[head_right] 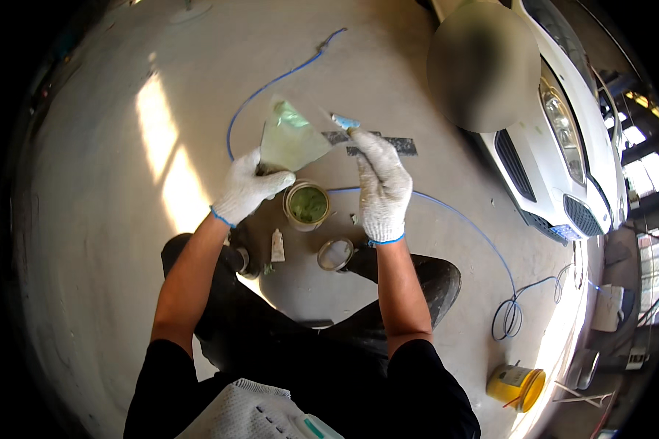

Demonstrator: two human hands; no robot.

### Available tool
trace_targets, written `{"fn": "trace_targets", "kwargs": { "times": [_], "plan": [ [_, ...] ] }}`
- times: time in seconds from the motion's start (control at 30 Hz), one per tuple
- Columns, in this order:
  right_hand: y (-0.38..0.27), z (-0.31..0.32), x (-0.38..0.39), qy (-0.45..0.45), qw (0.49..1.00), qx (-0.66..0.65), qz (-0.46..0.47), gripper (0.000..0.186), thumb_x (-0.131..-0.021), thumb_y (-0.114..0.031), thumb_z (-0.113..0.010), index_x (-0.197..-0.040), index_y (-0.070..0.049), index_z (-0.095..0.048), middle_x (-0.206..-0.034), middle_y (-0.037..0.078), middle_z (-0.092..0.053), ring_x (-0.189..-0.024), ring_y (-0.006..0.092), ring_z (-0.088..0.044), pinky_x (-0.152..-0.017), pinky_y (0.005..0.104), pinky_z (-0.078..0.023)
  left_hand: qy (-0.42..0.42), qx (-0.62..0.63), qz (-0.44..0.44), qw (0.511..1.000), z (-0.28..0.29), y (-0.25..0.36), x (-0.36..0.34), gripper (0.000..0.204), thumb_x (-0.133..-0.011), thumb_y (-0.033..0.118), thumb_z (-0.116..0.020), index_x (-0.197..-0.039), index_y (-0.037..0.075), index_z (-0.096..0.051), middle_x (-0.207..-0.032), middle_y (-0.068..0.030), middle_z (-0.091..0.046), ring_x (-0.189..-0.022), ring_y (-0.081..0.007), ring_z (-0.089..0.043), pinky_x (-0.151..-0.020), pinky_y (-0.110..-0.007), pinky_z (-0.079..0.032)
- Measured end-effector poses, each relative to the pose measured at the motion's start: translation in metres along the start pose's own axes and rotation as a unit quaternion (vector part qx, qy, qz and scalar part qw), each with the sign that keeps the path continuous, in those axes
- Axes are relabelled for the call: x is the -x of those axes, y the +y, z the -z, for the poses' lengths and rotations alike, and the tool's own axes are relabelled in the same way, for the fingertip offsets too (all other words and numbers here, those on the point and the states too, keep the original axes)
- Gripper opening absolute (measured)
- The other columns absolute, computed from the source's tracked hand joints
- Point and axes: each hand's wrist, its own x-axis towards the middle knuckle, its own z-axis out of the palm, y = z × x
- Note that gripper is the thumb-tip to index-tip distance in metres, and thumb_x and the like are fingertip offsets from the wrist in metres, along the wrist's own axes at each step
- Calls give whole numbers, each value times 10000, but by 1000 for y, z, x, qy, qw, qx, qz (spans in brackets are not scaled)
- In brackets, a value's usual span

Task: The person mixes a green paste with a hardener on a plastic sheet using a putty knife, then applies the mixture to the rear bumper of a white car to fill imperfections.

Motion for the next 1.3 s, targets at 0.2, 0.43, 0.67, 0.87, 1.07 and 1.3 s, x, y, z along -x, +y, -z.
{"fn": "trace_targets", "kwargs": {
  "times": [0.2, 0.43, 0.67, 0.87, 1.07, 1.3],
  "plan": [
    [10, -10, 8, -82, 996, 26, -29, 327, -959, 46, -635, -1282, 26, -675, -1251, 97, -694, -1168, 180, -625, -1068, 318, -449, 5, 38, 47, 998, 3, 14, 7, 261, -866, 145, -817, -1026, 19, -655, -789, -2, -635, -627, -63, -543, -546, -237, -448],
    [-5, -15, 8, 2, 984, -131, -120, 315, -979, -39, -644, -1289, -16, -690, -1273, 127, -700, -1179, 195, -636, -1049, 333, -471, -26, 34, 22, 999, -3, 10, -7, 322, -851, 216, -835, -1052, 0, -705, -909, -30, -717, -770, -95, -638, -686, -280, -537],
    [1, -22, 5, -18, 993, -66, -99, 319, -971, 16, -585, -1270, -31, -687, -1246, 133, -702, -1196, 237, -634, -1051, 350, -468, 37, 118, 85, 989, 2, 5, 2, 246, -862, 111, -800, -1053, 44, -660, -765, -2, -624, -546, -63, -524, -455, -230, -422],
    [6, -28, 10, -80, 985, -99, -114, 330, -978, 28, -570, -1288, -22, -674, -1257, 123, -682, -1195, 218, -613, -1067, 334, -444, 42, 125, 46, 990, 3, -8, 4, 185, -912, 167, -723, -989, 68, -587, -617, -21, -543, -393, -103, -452, -310, -253, -334],
    [-9, -26, 18, 10, 985, -140, -100, 329, -984, 9, -560, -1284, -46, -681, -1222, 130, -685, -1176, 228, -616, -1054, 341, -451, -23, 83, 94, 992, -1, -1, 11, 213, -906, 176, -754, -1022, 66, -613, -656, -7, -556, -428, -86, -469, -338, -248, -338],
    [7, -21, 30, -25, 991, -92, -97, 342, -976, 20, -569, -1289, -69, -677, -1237, 162, -684, -1161, 309, -638, -1033, 381, -492, -9, 162, 20, 986, 17, -22, 4, 399, -1011, 292, -632, -706, 129, -433, -583, 22, -388, -470, -120, -359, -452, -287, -308]
  ]
}}
